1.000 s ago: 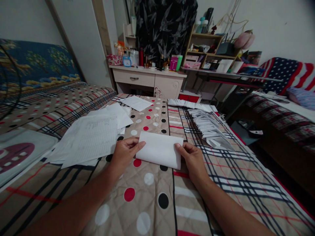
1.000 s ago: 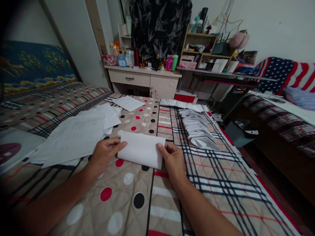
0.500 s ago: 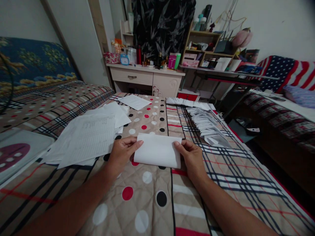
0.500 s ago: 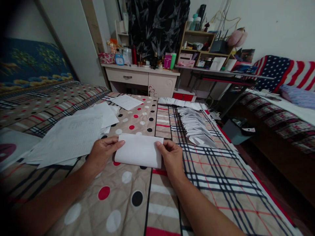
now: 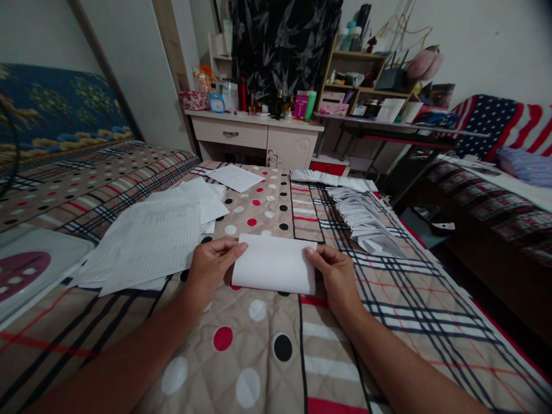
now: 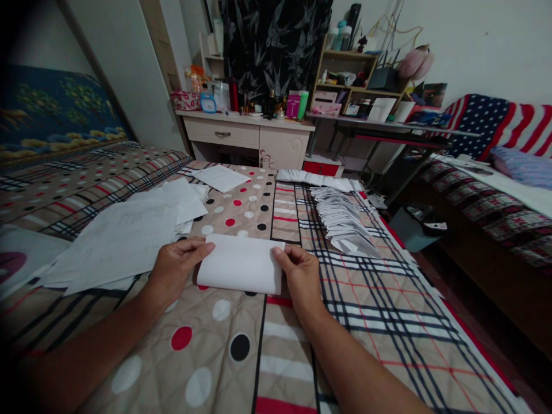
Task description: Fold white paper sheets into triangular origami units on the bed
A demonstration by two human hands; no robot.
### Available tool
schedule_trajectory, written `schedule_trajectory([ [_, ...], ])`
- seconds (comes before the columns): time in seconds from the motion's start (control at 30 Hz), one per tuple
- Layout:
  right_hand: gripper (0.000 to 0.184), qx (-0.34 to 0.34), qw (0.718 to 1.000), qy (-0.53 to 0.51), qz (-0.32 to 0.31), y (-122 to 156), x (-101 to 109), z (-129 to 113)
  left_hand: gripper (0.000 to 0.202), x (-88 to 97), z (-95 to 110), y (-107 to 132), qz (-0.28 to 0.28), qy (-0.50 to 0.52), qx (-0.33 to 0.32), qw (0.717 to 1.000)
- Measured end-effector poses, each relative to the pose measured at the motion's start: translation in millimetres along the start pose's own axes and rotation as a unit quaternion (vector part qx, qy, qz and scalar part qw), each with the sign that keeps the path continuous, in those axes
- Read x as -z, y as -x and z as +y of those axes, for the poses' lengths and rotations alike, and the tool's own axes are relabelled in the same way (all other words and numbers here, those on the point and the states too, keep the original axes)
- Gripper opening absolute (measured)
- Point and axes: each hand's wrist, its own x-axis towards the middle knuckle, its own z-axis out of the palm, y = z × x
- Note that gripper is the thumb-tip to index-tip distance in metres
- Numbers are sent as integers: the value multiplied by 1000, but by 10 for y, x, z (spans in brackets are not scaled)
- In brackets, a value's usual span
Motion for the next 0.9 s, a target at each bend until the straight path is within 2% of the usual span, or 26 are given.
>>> schedule_trajectory([
  [0.17,31,-1,1000,8,8,5,5,-2,20,-10,19,0,8,-11,-3,1000],
  [0.37,31,-4,1000,10,9,4,8,-7,17,-13,17,8,-15,-5,-30,999],
  [0.6,30,10,999,28,12,18,-13,-41,16,2,-1,6,-24,-4,-24,999],
  [0.9,31,19,999,39,14,16,-14,-65,22,-14,54,24,2,10,16,1000],
])
